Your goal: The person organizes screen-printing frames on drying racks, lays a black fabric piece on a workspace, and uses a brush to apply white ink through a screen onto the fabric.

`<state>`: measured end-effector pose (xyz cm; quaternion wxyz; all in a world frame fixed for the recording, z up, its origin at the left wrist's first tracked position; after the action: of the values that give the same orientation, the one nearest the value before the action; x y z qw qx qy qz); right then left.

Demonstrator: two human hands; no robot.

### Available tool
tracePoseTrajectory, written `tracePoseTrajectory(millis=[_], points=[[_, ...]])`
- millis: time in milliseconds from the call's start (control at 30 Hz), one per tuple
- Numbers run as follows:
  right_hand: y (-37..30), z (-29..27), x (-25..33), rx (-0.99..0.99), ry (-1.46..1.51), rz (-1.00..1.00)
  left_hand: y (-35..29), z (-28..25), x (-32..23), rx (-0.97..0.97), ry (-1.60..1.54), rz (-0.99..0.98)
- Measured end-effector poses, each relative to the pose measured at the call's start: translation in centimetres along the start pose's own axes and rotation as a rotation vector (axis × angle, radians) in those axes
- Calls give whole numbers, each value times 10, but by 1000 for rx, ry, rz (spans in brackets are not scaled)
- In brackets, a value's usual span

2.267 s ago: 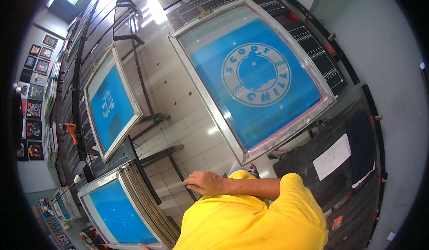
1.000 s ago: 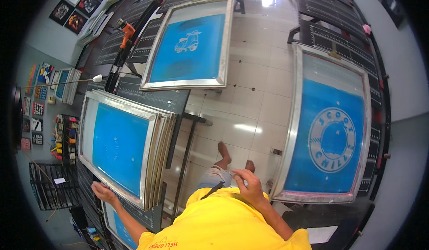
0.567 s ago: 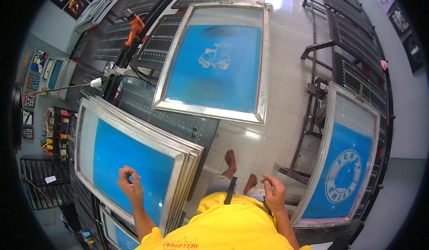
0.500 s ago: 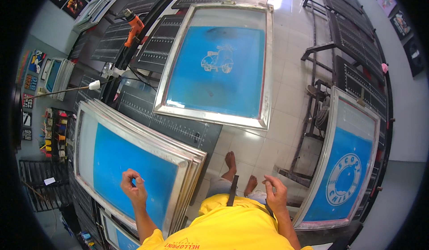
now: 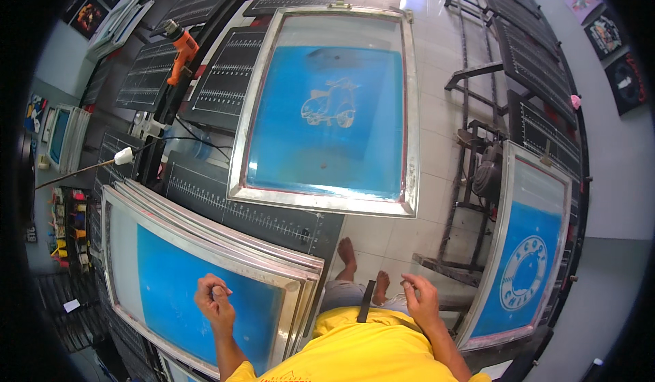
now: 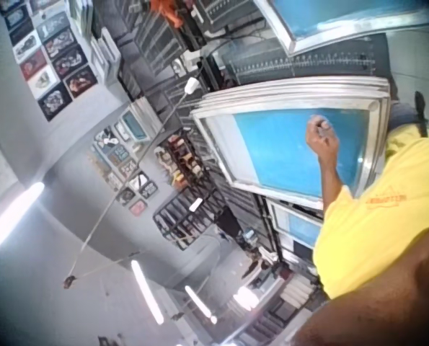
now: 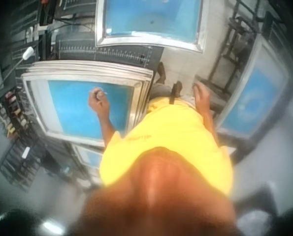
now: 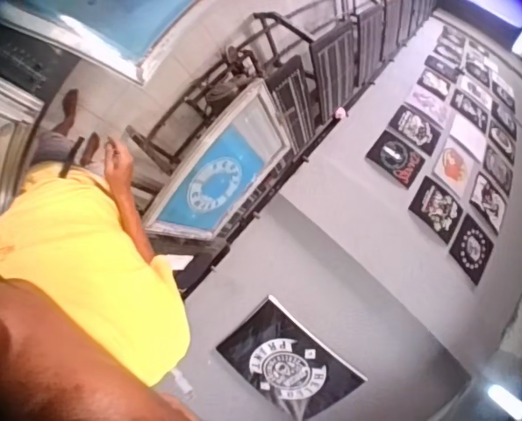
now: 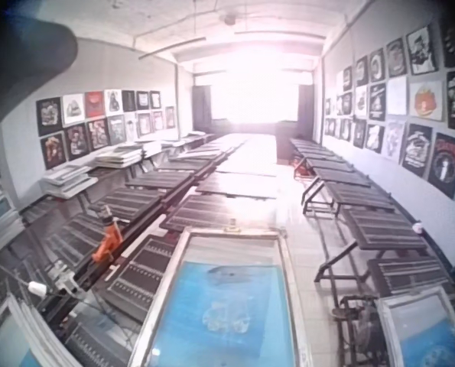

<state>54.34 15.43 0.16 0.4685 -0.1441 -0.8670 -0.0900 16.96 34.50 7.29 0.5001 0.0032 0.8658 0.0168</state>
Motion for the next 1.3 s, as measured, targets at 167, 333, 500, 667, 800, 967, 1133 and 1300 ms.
tracePoseTrajectory(millis=[167,333,500,667,800,967,1133,1300], points=[[47,-15,-8,-96,-130,-95,34,-11,-35,140,58,-32],[103,-29,-25,-216,-224,-93,87,2,-86,287,-13,-150],[115,-30,-37,-232,-237,-83,150,39,-76,499,126,-292],[129,-17,-63,-244,-170,13,260,89,25,392,419,23],[170,3,-70,-135,-301,129,325,99,97,321,583,-63],[191,9,-85,-37,-241,276,339,137,105,438,568,-66],[190,10,-81,-71,-80,308,352,137,127,480,522,-153],[147,-30,-70,-237,-70,154,362,142,123,464,524,-260]])
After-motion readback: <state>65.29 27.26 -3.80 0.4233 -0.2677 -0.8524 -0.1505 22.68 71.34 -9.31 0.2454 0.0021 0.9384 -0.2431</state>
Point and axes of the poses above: each hand's wrist, its own y-axis towards the middle knuckle, its own z-axis out of the palm, x = y × z, the point moved 2 cm from there along y, towards the middle knuckle, and after that the axes turned 14 degrees about -z, right-handed, at the moved point
